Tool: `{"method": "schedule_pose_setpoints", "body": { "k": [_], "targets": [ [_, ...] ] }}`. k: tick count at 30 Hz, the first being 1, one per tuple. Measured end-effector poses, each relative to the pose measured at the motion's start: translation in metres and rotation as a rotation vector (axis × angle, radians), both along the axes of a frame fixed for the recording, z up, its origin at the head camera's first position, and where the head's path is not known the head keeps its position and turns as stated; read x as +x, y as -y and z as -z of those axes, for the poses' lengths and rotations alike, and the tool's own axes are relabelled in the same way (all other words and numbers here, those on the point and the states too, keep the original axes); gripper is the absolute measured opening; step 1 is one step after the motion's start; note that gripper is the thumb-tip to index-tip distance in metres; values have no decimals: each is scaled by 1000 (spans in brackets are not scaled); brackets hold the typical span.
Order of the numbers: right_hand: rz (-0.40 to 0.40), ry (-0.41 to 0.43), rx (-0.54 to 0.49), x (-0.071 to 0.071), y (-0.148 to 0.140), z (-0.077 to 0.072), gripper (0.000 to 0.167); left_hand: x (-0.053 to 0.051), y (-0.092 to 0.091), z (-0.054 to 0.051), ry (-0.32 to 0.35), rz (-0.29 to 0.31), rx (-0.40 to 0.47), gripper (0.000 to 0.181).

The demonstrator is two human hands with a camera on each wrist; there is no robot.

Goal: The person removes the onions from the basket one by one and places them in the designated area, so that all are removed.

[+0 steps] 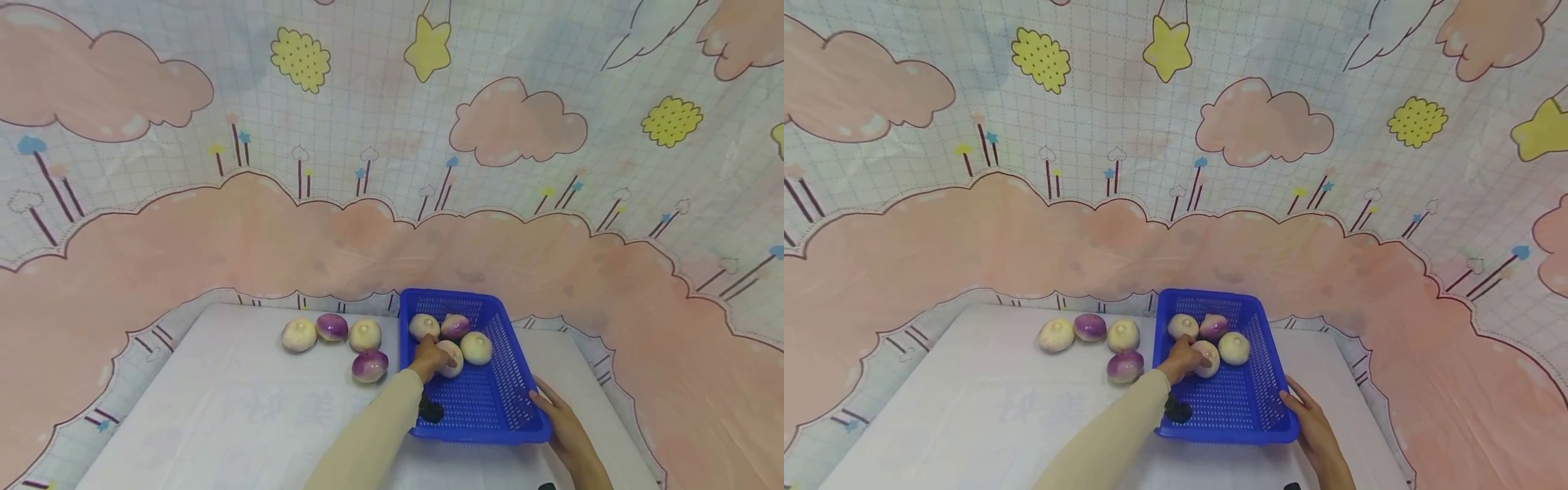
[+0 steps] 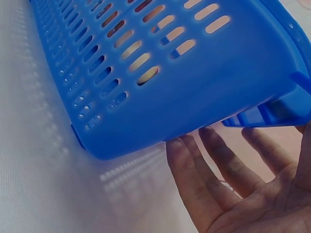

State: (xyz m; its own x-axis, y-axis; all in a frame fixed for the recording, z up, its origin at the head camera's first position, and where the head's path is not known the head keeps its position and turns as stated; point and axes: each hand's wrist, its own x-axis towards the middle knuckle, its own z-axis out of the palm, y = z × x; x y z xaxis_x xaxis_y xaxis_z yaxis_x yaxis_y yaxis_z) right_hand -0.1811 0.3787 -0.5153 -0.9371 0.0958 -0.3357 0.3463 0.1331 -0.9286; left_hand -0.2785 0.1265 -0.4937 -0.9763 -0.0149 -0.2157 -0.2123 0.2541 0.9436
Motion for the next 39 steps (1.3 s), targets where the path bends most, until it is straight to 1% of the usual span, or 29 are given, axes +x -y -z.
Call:
{"method": "schedule_pose_setpoints", "body": {
  "k": [5,9,13,17,21,23,28,30,33,35,37,39],
  "targets": [
    [-13,1,2,3,-4,2,79,3,-2,0,23,32,62,63],
    [-29,-8,-8,6,-6,2,77,8,-4,-2,2,29,79,61],
    [-34,-12,-12,6,-5,2,76,10,-3,-7,-30,40,79,64],
    [-26,-9,-4,7,-6,2,75,11,-3,-16,-80,73,73,68],
    [-23,-10,1,6,-6,2,75,13,-1,-29,-131,104,80,63],
    [-28,-12,-1,6,-6,1,75,16,1,-36,-151,115,67,61],
    [-50,-22,5,6,-7,-2,74,22,8,-49,-159,132,57,63],
    [-58,-30,8,5,-7,-3,73,22,11,-52,-159,133,75,65],
    [-61,-36,2,4,-6,-4,73,23,15,-56,-179,137,87,66],
    [-56,-27,-2,5,-6,-4,73,27,18,-57,-185,149,85,66],
    [-49,-10,-3,8,-6,-2,73,33,21,-58,-187,168,86,66],
    [-44,-5,0,5,-6,-3,75,35,26,-61,-206,185,91,66]
  ]
}}
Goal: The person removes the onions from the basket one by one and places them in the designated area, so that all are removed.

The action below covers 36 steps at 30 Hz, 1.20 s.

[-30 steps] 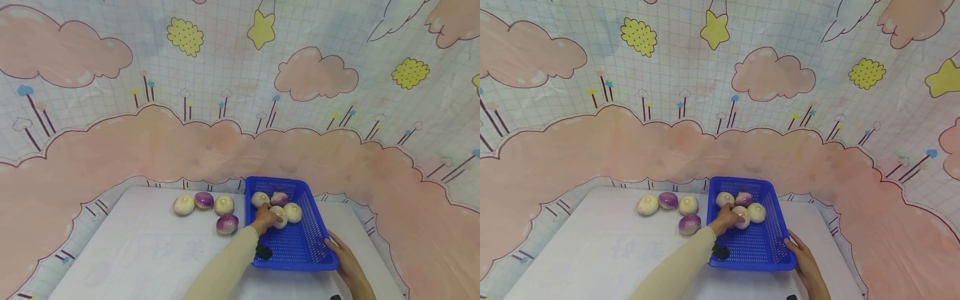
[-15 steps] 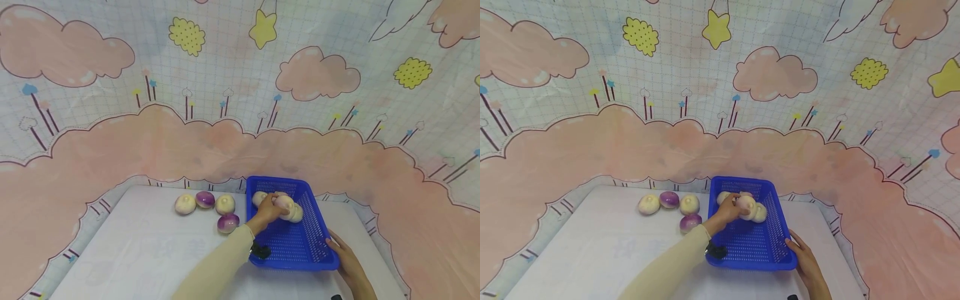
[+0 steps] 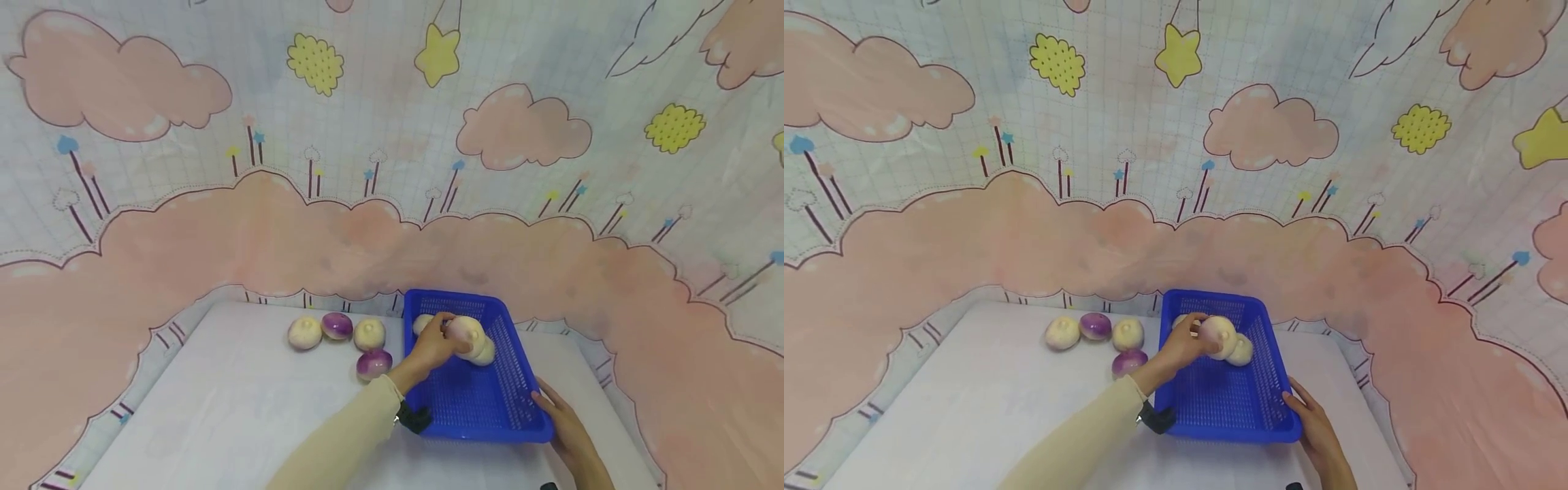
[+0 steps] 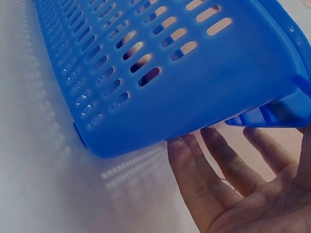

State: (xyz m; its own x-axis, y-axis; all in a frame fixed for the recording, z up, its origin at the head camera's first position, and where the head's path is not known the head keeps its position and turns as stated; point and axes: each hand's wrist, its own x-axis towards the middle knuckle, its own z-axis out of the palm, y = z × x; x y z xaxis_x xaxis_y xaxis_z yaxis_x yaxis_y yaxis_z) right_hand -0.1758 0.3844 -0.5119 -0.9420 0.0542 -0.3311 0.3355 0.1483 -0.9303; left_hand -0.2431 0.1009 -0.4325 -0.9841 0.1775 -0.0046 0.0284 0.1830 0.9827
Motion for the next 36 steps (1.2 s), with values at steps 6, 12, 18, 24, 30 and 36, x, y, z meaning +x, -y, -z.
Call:
{"method": "schedule_pose_setpoints", "body": {
  "k": [6,12,18,24,30,36],
  "targets": [
    [-3,10,29,-2,-3,4,77,7,15,1,-32,19,30,66],
    [-37,-7,36,2,-4,4,74,13,33,-3,-59,32,54,67],
    [-34,-21,43,2,-3,-1,71,17,48,-10,-78,16,69,67],
    [-13,-18,15,4,0,1,71,19,67,-4,-48,14,107,70],
    [3,-5,21,5,3,0,73,18,85,-3,-59,-19,68,71],
    [16,-8,16,0,6,-1,73,14,108,0,-64,-62,62,69]
  ]
}}
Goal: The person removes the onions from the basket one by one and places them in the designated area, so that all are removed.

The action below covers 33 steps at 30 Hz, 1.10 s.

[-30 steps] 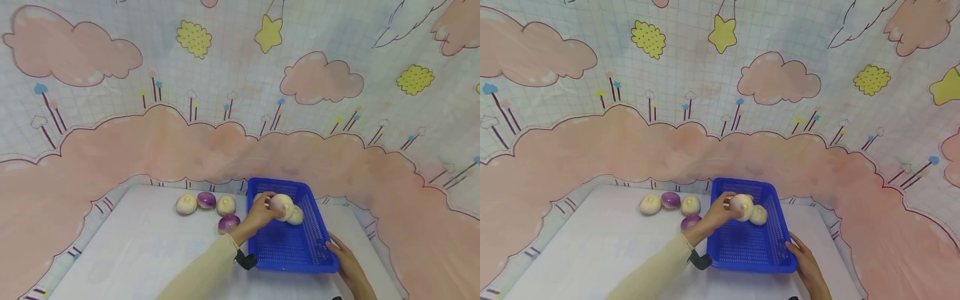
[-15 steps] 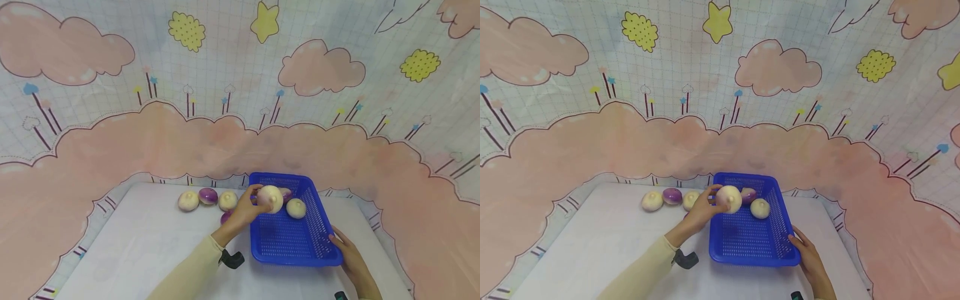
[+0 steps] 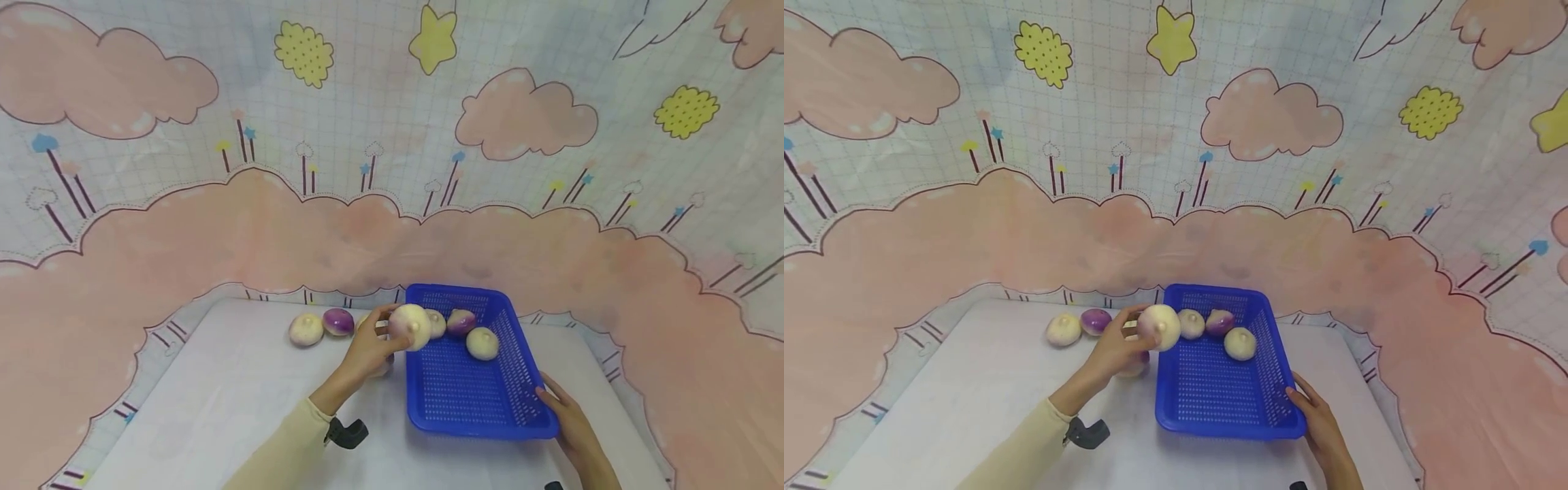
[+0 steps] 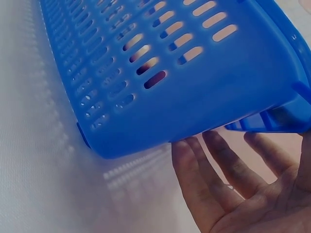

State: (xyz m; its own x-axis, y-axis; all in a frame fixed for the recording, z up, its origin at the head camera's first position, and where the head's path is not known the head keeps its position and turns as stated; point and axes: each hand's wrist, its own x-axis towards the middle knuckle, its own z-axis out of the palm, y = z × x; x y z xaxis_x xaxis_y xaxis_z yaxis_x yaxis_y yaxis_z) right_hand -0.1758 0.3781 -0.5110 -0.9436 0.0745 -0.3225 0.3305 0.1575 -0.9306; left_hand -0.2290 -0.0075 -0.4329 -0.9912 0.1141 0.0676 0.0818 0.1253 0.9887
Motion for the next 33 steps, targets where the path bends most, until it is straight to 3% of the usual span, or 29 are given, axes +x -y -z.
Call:
{"method": "schedule_pose_setpoints", "body": {
  "k": [6,18,33],
  "targets": [
    [-7,7,21,-1,-1,0,74,0,22,10,32,-43,18,69],
    [-11,-12,36,1,-1,4,71,2,68,25,75,-116,-42,68],
    [-1,-28,24,0,1,5,71,1,99,50,148,-163,-69,76]
  ]
}}
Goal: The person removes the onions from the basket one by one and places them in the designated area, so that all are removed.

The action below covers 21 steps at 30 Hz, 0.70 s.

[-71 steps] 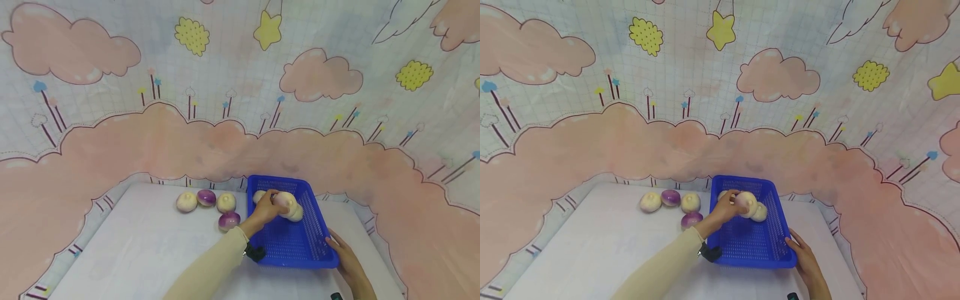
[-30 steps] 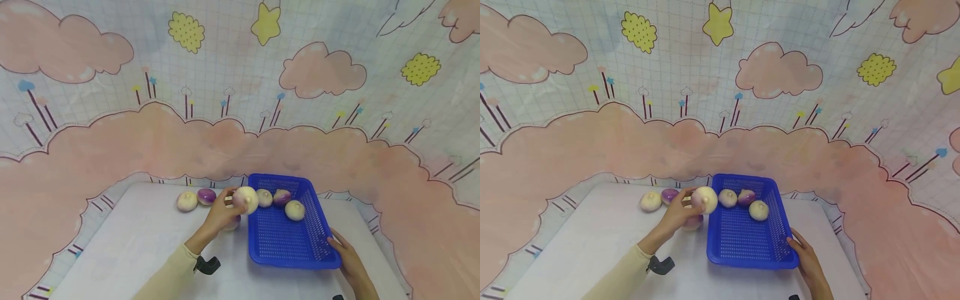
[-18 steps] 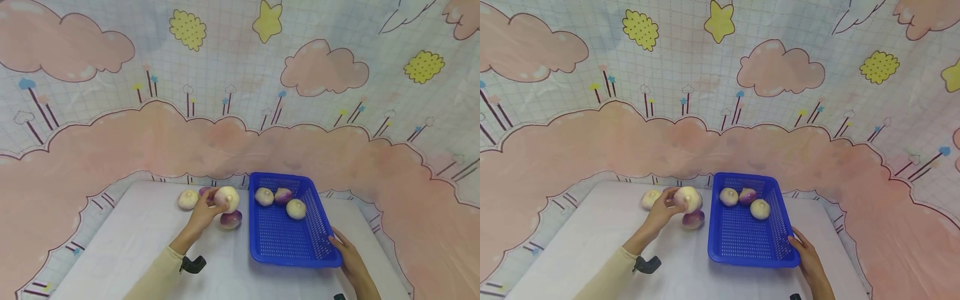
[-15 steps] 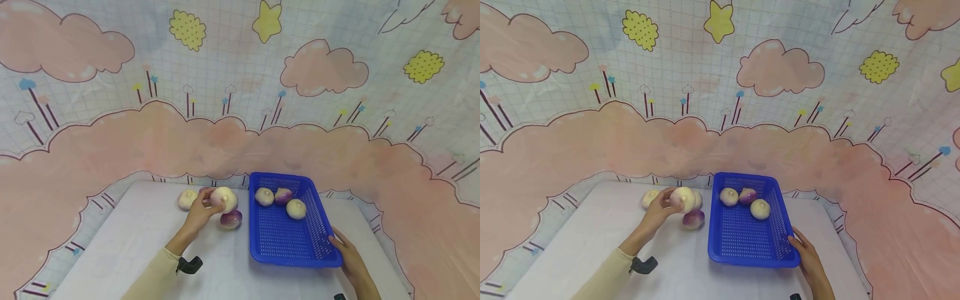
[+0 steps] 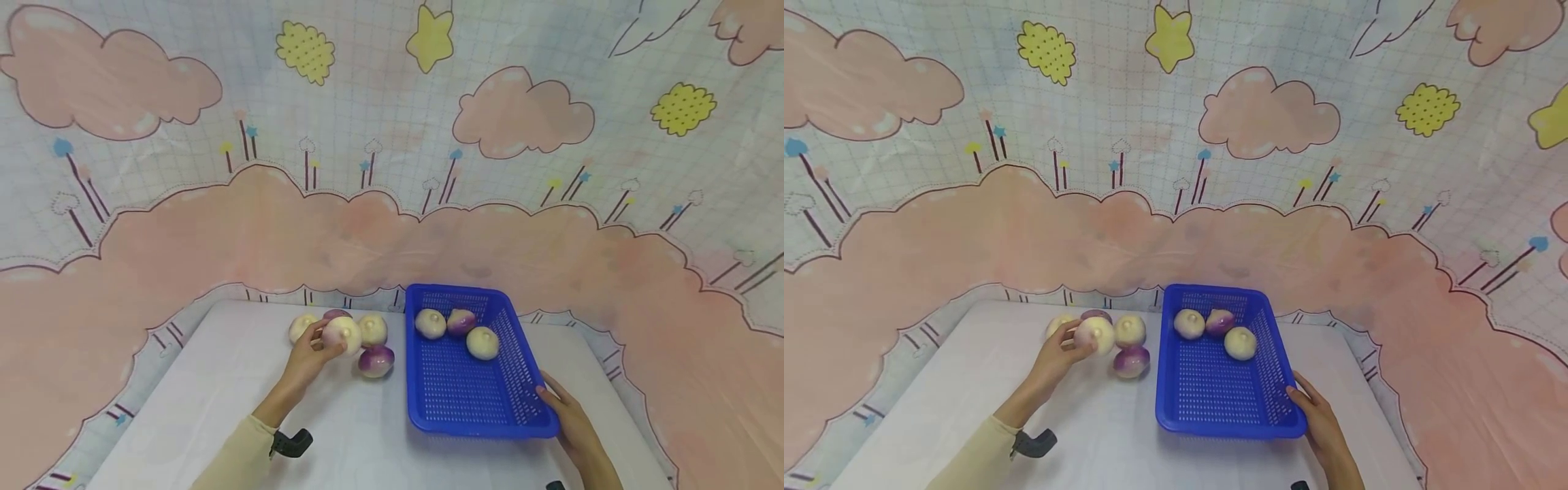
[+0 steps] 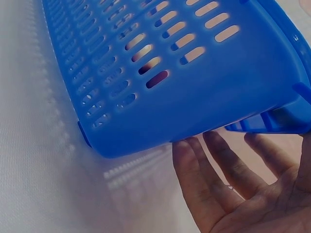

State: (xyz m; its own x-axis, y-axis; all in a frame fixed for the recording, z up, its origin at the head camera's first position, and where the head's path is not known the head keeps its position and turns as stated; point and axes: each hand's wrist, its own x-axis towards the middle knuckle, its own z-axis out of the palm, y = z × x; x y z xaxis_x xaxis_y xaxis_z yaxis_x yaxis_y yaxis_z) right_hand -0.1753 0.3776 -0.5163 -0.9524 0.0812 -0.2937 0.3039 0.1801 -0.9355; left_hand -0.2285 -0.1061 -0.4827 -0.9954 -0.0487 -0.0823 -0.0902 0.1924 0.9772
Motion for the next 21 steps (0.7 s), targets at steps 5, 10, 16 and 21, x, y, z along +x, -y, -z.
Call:
{"method": "schedule_pose_setpoints", "body": {
  "k": [5,10,16,21],
  "targets": [
    [17,14,-19,0,1,0,72,-1,8,15,16,-15,-19,74],
    [20,15,-14,1,1,0,73,-2,12,28,35,-25,-15,71],
    [4,14,-5,0,-1,1,73,-9,13,40,49,-31,-1,68],
    [2,17,-13,-1,0,2,73,-13,11,50,64,-31,-15,68]
  ]
}}
